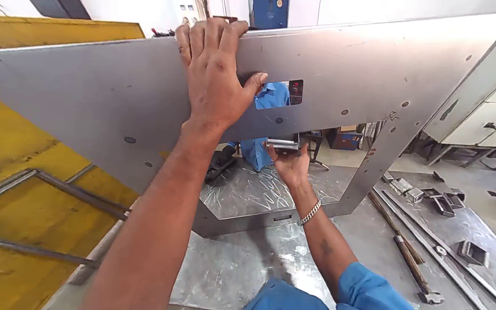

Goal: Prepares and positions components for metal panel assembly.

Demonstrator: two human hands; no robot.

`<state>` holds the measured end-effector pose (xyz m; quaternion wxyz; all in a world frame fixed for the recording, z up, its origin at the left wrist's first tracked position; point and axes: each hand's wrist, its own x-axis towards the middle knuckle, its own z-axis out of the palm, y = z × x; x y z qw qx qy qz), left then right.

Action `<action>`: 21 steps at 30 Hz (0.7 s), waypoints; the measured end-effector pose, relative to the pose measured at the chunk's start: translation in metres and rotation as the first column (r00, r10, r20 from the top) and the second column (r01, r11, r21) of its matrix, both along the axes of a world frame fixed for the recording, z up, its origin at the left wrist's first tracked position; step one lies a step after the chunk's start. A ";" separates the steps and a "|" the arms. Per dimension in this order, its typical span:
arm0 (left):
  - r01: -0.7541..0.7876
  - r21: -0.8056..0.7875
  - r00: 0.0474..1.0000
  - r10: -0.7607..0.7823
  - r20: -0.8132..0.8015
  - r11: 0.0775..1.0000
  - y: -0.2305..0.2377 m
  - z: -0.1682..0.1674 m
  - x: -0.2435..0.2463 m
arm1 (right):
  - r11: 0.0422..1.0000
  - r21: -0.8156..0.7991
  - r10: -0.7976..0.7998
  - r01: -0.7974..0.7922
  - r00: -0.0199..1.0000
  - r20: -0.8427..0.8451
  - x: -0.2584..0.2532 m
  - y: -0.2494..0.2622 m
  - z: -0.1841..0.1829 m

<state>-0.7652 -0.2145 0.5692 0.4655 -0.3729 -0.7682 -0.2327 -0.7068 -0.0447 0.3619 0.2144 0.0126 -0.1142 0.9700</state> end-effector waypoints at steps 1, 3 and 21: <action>-0.002 -0.005 1.000 0.002 -0.002 1.000 -0.001 0.000 0.001 | 1.000 0.001 0.012 -0.012 1.000 -0.027 -0.006 0.001 0.007; -0.002 -0.015 1.000 0.002 -0.013 1.000 -0.003 -0.001 0.001 | 0.997 0.053 0.059 -0.055 0.996 -0.073 -0.014 0.002 0.019; 0.277 -0.405 0.885 -0.067 0.462 0.871 0.023 0.093 0.015 | 0.968 0.143 0.251 -0.207 0.846 -0.471 -0.045 0.009 0.039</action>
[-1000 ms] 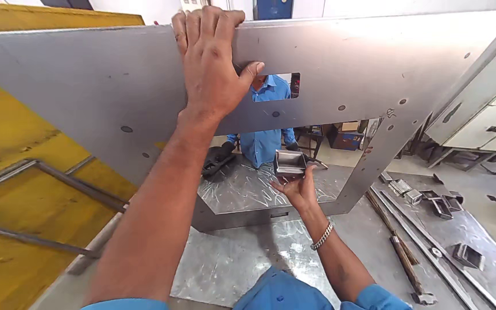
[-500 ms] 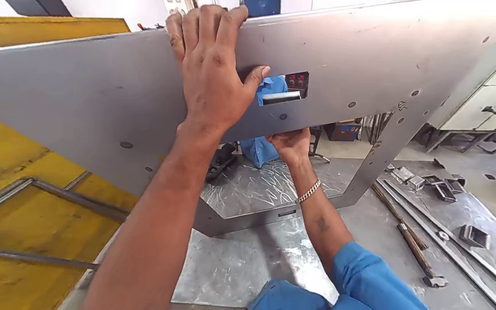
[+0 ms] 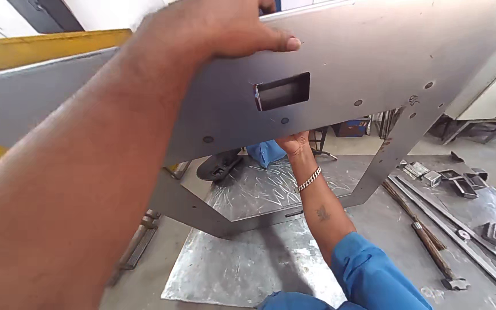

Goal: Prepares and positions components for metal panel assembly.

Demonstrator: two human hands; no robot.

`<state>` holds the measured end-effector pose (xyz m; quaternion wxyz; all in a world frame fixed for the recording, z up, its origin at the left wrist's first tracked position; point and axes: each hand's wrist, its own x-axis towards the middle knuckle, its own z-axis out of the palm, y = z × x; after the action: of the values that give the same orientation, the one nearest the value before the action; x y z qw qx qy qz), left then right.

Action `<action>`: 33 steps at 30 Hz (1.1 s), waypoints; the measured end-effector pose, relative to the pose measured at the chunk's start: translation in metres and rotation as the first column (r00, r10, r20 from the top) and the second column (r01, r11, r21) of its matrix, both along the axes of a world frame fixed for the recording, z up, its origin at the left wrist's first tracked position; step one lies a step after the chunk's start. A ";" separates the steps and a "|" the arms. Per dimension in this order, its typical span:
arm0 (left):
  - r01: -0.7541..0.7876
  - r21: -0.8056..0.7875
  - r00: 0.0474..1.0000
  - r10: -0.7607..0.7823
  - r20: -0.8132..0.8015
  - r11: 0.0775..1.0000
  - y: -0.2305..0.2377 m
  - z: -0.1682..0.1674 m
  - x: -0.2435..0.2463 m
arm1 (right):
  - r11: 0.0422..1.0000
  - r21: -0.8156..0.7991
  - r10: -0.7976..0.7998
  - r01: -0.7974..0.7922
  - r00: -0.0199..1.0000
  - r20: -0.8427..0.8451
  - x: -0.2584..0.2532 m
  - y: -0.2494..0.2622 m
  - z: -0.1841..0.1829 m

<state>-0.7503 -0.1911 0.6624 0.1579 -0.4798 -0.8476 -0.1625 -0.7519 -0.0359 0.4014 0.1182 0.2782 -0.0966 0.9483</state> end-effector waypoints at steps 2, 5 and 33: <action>-0.033 -0.072 0.996 0.039 0.078 0.997 0.009 0.005 0.010 | 0.999 0.020 0.027 -0.027 1.000 0.006 0.001 0.001 -0.001; -0.056 -0.092 0.976 0.074 0.206 0.994 0.012 0.009 0.018 | 0.997 0.064 0.054 -0.051 0.998 -0.040 0.004 0.003 -0.005; 0.534 -0.256 0.825 -0.430 0.366 0.806 0.012 0.031 -0.051 | 0.992 0.101 0.087 -0.082 0.995 -0.046 0.018 -0.005 -0.002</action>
<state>-0.8010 -0.1789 0.6939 -0.1024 -0.6719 -0.7246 -0.1140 -0.7339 -0.0408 0.3995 0.0664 0.3111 -0.1287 0.9393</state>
